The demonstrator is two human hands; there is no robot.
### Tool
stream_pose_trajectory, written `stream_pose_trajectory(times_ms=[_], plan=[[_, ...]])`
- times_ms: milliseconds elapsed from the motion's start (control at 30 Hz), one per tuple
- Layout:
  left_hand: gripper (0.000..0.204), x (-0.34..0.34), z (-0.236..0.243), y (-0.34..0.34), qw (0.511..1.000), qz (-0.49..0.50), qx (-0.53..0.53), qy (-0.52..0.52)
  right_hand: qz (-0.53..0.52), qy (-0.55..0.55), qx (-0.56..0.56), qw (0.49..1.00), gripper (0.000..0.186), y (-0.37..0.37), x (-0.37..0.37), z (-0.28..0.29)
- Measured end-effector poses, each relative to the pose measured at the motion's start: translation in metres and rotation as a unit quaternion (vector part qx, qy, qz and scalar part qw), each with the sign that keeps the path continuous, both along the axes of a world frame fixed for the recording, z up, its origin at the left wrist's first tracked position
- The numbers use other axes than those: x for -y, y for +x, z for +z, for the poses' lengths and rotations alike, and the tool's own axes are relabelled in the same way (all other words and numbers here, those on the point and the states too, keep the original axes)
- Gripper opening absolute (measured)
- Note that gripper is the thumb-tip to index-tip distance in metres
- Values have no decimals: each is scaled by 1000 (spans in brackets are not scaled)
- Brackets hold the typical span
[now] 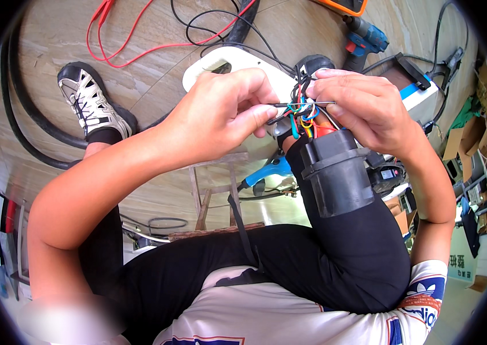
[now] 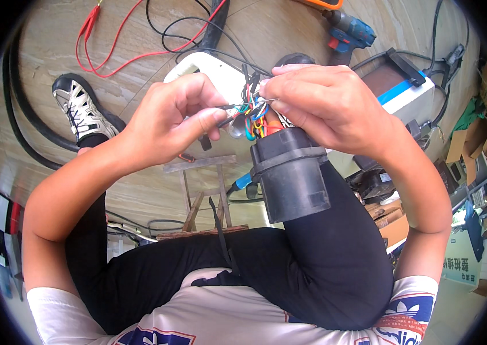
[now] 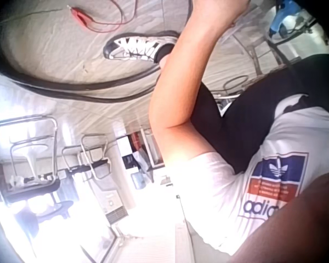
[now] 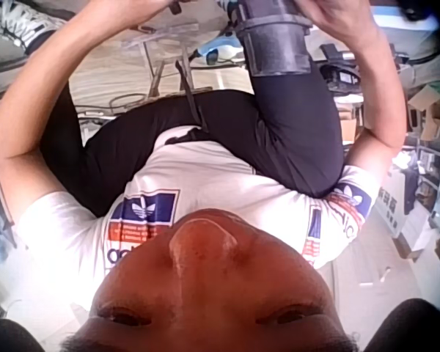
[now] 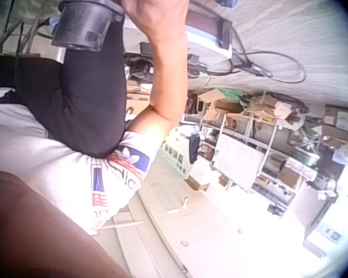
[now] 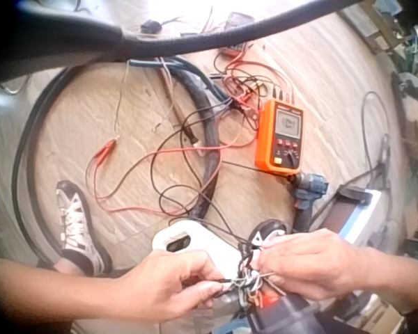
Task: The person manipulates colored wires inside a large black connector housing, fits a black sleeve over the internal components, and checks readings on a digital multimeter.
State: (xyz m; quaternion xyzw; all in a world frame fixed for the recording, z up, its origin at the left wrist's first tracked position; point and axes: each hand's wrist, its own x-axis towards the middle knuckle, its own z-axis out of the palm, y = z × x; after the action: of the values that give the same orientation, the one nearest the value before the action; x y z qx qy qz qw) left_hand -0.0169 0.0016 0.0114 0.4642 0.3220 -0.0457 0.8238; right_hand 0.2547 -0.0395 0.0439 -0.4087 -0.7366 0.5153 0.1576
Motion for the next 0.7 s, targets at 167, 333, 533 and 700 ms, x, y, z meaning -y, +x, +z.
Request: stream_pose_trajectory(times_ms=[167,333,533,700], plan=[[9,-2,1,0,1000,0,-6,-10,-14,-5,-1,1000,21,-1,3,-2],[7,6,-2,5,997,68,8,-27,-25,13,-12,1000,23,6,6,-6],[10,-2,-5,9,998,3,11,-63,-75,33,-41,996,18,4,15,-10],[12,-13,0,17,999,-33,-2,-32,-60,-34,-14,997,18,9,7,-1]])
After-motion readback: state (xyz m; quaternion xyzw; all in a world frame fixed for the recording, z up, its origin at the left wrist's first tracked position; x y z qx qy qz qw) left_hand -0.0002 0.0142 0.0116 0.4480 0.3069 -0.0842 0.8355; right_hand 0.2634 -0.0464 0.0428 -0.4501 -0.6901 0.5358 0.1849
